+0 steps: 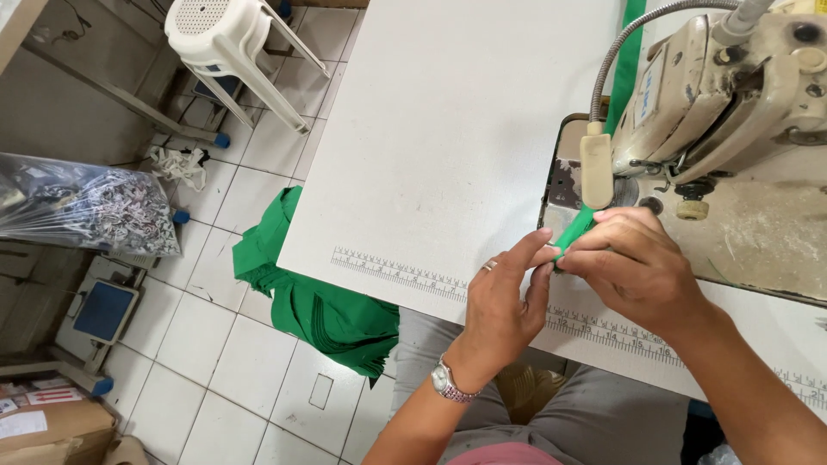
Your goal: The person is folding a long green fabric strip and feeding it through an industrial sewing machine to create a finished edge or seam.
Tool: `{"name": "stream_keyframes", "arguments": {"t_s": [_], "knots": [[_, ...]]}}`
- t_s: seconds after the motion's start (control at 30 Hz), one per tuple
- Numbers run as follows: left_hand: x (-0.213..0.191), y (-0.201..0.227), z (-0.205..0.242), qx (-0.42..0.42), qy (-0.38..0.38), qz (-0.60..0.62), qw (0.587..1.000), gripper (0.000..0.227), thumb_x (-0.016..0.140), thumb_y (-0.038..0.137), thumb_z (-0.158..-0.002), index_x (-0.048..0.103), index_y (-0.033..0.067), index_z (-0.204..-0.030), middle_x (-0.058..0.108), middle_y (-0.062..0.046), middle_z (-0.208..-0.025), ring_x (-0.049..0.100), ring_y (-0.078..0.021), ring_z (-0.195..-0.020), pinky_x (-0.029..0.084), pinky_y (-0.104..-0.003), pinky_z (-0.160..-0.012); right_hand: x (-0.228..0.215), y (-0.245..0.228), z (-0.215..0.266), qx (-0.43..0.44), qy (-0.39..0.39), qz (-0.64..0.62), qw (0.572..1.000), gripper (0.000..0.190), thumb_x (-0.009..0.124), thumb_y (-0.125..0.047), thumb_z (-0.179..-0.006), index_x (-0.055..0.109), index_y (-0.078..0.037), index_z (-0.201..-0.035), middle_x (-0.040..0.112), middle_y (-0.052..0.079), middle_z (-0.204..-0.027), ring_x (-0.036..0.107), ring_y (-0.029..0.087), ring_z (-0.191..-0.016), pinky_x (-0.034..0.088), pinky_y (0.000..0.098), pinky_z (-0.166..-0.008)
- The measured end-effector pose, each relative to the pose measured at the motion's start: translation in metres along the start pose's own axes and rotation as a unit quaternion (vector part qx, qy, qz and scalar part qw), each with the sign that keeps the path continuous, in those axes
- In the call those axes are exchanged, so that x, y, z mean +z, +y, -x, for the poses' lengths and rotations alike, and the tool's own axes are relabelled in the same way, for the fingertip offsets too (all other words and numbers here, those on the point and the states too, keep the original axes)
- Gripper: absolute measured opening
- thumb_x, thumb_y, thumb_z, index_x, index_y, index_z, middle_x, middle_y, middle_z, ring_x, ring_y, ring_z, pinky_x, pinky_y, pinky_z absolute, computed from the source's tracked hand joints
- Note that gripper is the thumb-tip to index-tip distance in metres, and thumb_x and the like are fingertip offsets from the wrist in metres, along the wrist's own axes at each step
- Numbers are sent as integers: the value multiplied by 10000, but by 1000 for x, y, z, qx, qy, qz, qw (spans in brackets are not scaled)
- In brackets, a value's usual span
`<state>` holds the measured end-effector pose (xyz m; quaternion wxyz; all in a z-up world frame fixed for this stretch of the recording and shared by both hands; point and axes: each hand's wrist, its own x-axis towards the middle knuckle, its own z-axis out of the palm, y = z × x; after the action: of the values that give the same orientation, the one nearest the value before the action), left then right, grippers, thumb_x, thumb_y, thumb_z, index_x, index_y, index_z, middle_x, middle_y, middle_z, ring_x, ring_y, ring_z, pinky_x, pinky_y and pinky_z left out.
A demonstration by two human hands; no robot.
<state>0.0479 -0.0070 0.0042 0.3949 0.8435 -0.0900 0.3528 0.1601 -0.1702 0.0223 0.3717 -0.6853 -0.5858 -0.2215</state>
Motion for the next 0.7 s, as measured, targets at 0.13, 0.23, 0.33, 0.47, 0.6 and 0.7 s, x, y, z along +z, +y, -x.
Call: {"name": "stream_keyframes", "arguments": {"t_s": [0.13,0.23,0.33,0.47,0.6,0.7], "knots": [[-1,3,-4,-2,-9,14,1000,489,595,-22,-1074,406,77,-1514,731,-55,-1200,751,-222,-1028,608,-353,-903,-1,-5,-3,35,33,-14,999,70,709,-19,-946,680,-67,-903,694,13,-906,651,181,-833,576,470,-956],[-1,3,-6,0,-15,21,1000,499,573,-6,-1085,379,73,-1537,729,-57,-1222,748,-230,-1062,610,-353,-921,3,-4,3,40,46,-2,998,37,725,-49,-943,690,-52,-928,689,31,-905,647,198,-826,587,480,-956],[-3,4,-6,15,-24,15,999,559,579,-13,-1042,360,59,-1552,706,-79,-1268,739,-250,-1038,595,-362,-890,4,-4,2,46,58,7,997,67,742,-84,-942,714,-35,-978,688,55,-936,641,216,-839,587,466,-944],[1,-5,-2,47,-53,29,997,623,643,6,-1047,317,78,-1574,637,-126,-1346,715,-288,-1094,551,-402,-940,0,-5,-2,41,74,-5,996,75,780,-24,-913,753,-20,-983,689,78,-944,656,211,-838,586,433,-921],[-1,-1,-7,-7,-67,102,993,632,639,29,-1030,289,78,-1553,685,-85,-1278,703,-249,-1147,533,-383,-992,-4,-11,0,27,73,7,997,37,740,-19,-933,743,-36,-966,656,84,-919,601,209,-814,548,444,-859],[4,-13,-11,5,-85,150,985,575,636,-1,-1020,320,47,-1498,657,-105,-1211,702,-245,-1116,571,-374,-938,-7,-24,7,16,74,71,995,94,680,-11,-958,761,-33,-918,684,102,-973,650,224,-903,493,452,-956]]}}
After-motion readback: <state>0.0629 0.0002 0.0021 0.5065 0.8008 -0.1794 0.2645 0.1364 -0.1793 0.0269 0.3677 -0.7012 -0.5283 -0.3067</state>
